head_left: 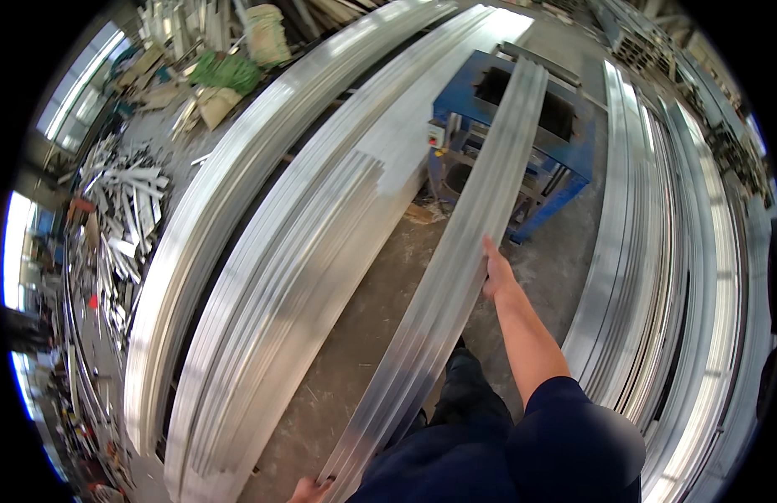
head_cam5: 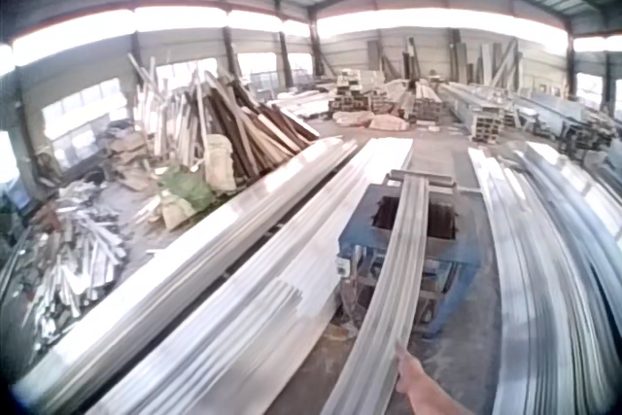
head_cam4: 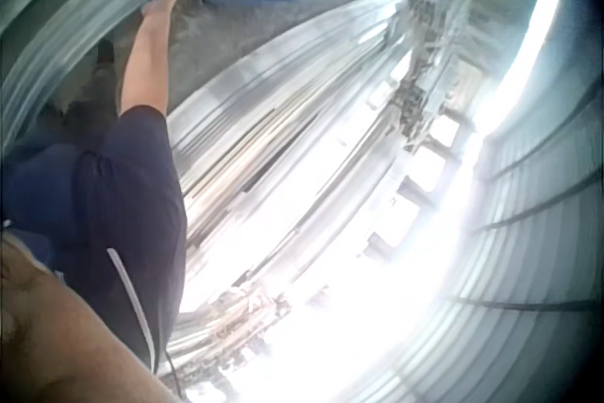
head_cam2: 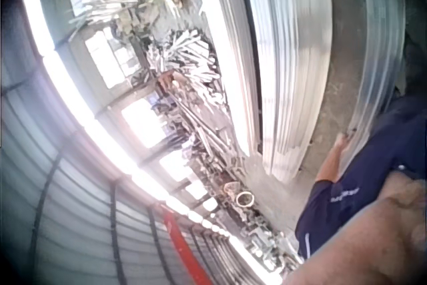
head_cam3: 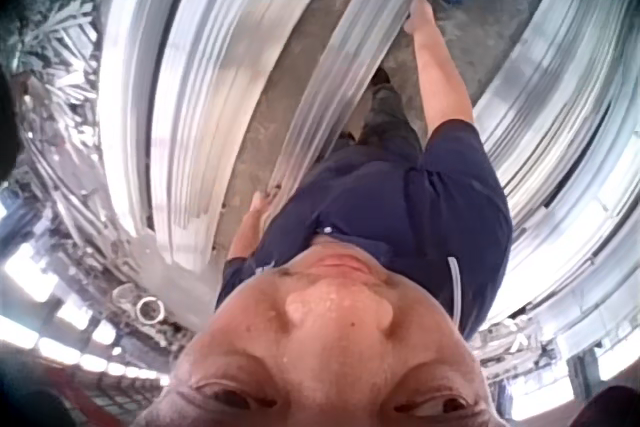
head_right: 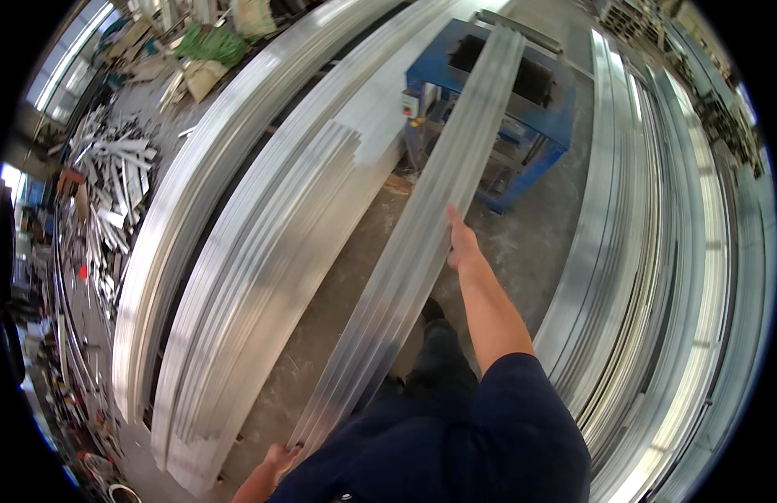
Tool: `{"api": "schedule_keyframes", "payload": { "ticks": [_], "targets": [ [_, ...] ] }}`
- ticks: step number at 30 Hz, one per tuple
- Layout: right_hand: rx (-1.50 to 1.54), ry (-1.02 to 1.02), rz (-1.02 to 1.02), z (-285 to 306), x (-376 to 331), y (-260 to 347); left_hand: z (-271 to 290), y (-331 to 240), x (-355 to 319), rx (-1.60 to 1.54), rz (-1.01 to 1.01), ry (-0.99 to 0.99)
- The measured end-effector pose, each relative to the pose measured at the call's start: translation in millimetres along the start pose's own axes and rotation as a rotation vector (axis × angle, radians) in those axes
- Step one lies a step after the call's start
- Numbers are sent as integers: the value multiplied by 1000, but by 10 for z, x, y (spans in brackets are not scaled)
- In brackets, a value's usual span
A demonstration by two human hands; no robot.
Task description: The person repeatedly picks up long silver metal profiles from a pile and places them onto a growing stack. The person handles the profiles one at a time, walking back and forth between the source pile and the stack area.
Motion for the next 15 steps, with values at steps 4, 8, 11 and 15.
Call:
{"api": "schedule_keyframes", "payload": {
  "ticks": [4,8,11,15],
  "targets": [
    [-36,-3,-120,-258,-1078,-1016,145,1161,-1013,-85,183,-33],
    [-53,-112,-131,-256,-1613,-1505,118,2155,-1011,7,238,-75],
    [7,-113,-70,-190,-1682,-1412,142,2331,-715,117,340,-106],
    [78,-169,165,-406,-2343,-440,456,1358,-121,-274,5,-414]
  ]
}}
Point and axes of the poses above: each hand's wrist, its own x-axis towards the middle knuckle, its own z-axis out of the back of the hand, y = z × x, the point moved 6 cm from there along x, towards the middle knuckle, and after that the axes turned 5 degrees about -y, right-handed, at the moved point
